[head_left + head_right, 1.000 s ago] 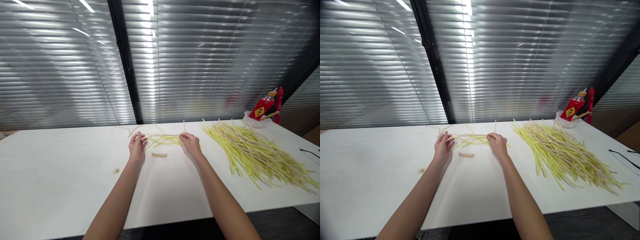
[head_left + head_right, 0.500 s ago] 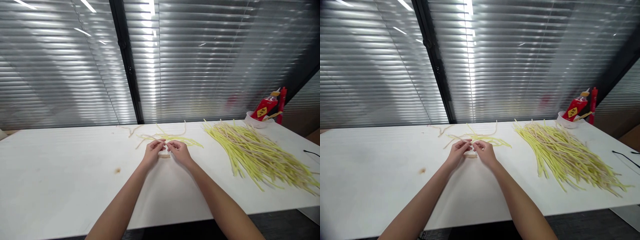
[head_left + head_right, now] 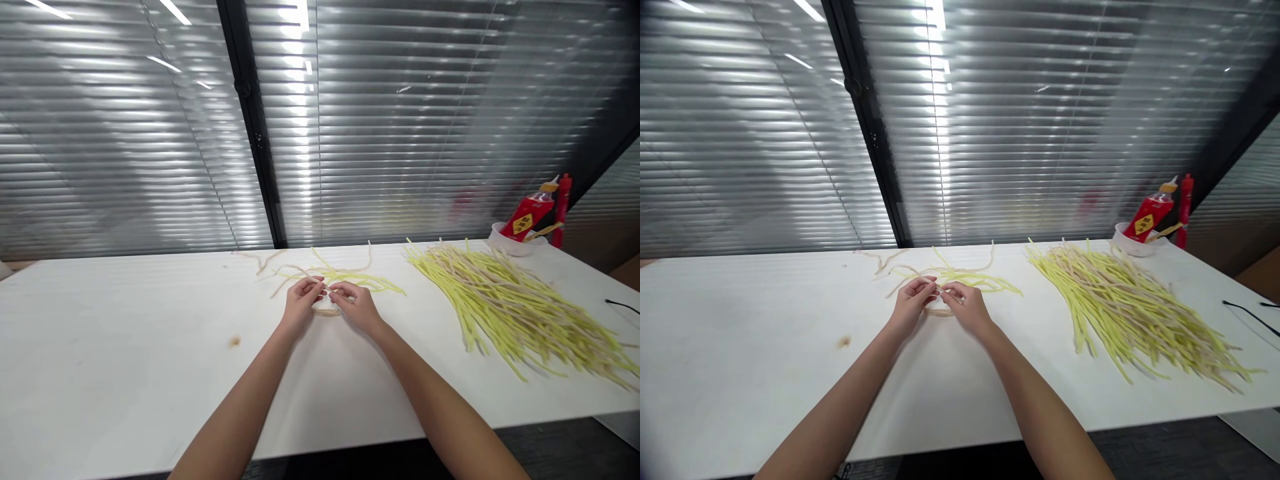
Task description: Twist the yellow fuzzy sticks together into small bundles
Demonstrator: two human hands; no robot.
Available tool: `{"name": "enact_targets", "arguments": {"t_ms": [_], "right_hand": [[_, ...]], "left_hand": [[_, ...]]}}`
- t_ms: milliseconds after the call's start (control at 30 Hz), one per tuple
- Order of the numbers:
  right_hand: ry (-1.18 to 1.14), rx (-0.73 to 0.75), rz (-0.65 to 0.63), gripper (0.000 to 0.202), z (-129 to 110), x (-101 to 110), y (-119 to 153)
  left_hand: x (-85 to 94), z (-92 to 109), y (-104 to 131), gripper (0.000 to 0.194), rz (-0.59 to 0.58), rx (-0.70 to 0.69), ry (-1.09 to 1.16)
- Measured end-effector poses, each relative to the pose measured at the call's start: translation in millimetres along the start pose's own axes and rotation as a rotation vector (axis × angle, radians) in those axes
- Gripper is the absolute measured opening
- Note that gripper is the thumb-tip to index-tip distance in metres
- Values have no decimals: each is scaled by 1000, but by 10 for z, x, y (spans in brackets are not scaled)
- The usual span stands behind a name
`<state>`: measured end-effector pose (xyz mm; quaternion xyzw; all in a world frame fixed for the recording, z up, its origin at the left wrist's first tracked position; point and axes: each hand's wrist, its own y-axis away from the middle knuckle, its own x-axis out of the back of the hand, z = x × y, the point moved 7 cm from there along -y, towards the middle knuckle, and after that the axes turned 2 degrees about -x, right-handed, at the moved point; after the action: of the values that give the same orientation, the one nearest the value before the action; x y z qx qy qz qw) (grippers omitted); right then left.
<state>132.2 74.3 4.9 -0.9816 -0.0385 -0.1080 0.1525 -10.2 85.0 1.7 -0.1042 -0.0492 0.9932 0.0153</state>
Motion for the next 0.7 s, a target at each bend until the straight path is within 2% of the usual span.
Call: {"name": "enact_targets", "arguments": {"t_ms": [400, 700], "right_hand": [[-79, -31, 3, 17, 73, -14, -22], [-114, -61, -6, 16, 119, 7, -43]], "left_hand": [[-21, 7, 36, 32, 7, 101, 128], [-44, -68, 27, 35, -22, 168, 198]]}}
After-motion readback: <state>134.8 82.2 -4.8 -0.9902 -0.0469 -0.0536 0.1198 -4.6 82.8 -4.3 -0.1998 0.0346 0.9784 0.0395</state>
